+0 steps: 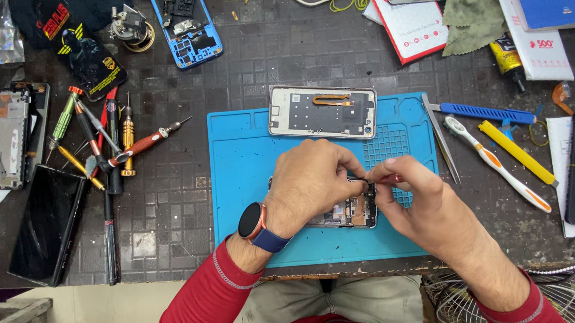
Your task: The person uses a pink-handled screwdriver to remove and reinstall screws on the internal frame of a disassembled smartphone. They repeatedly loosen and tighten screws at multiple locations on the device while it rests on a blue anti-static mat.
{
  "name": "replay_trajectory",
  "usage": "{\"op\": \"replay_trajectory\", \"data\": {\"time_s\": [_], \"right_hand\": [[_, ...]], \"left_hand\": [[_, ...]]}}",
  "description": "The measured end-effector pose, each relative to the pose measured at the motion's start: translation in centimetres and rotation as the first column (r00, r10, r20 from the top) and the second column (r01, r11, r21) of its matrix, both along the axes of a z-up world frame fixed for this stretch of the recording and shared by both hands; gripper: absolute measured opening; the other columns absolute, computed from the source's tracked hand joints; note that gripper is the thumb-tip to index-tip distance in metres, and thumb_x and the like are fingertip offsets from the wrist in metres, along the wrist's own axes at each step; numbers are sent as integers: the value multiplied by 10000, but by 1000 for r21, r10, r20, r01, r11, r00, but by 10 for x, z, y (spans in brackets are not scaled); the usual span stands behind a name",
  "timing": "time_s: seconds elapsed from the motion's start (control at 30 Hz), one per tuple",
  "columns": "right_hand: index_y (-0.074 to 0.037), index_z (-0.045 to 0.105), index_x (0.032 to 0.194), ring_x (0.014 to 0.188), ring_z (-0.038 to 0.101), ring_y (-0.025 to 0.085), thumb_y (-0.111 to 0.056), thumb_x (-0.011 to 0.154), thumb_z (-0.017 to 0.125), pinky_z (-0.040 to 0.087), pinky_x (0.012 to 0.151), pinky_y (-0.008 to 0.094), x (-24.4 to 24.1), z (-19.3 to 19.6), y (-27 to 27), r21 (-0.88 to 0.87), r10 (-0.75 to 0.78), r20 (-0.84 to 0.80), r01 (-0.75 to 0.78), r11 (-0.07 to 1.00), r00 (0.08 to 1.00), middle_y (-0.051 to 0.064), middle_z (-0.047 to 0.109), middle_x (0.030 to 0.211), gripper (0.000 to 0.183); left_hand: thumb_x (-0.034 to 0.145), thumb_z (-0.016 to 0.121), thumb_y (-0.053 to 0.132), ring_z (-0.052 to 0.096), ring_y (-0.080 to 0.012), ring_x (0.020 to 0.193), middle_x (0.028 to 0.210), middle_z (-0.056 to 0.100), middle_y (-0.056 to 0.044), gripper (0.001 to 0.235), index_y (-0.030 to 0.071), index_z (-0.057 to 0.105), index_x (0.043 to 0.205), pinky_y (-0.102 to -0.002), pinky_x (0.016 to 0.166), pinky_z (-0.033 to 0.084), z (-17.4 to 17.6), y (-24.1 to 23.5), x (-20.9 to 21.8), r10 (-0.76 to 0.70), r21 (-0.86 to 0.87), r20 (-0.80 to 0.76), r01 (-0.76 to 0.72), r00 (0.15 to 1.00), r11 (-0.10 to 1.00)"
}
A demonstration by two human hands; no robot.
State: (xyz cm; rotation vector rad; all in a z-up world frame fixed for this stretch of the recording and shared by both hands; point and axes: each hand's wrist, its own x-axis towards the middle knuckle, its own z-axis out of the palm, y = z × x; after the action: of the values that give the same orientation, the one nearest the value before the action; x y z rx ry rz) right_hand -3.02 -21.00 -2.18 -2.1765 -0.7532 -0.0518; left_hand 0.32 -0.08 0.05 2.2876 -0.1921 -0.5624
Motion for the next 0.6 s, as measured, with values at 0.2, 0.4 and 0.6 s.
{"op": "replay_trajectory", "data": {"time_s": [0.2, 0.4, 0.6], "right_hand": [[-44, 306, 1249, 937, 777, 269, 28, 887, 755, 645, 761, 365, -6, 21, 11, -69, -68, 115, 76, 995, 991, 156, 710, 1031, 581], [-32, 415, 1138, 827, 734, 362, -87, 879, 752, 580, 614, 440, -6, 47, 20, -261, -149, 47, 156, 953, 988, 155, 723, 922, 428], [-35, 533, 1069, 779, 701, 402, -106, 904, 693, 558, 636, 478, 4, 65, 19, -366, -128, -65, 95, 926, 990, 186, 684, 832, 241]], "left_hand": [[708, 801, 345, 705, -193, 601, 618, 705, 1, 218, 253, 840, 902, -357, 605, 573, -1, 1, -1, -16, 5, 21, 16, 1000, 1000], [714, 813, 332, 714, -247, 784, 819, 717, -45, 198, 176, 837, 834, -394, 659, 562, 1, 4, -6, -17, -54, 278, 34, 960, 998], [750, 791, 335, 733, -227, 816, 838, 736, -26, 210, 184, 821, 893, -387, 709, 571, 3, 4, -9, -37, -7, 203, 39, 979, 999]]}}
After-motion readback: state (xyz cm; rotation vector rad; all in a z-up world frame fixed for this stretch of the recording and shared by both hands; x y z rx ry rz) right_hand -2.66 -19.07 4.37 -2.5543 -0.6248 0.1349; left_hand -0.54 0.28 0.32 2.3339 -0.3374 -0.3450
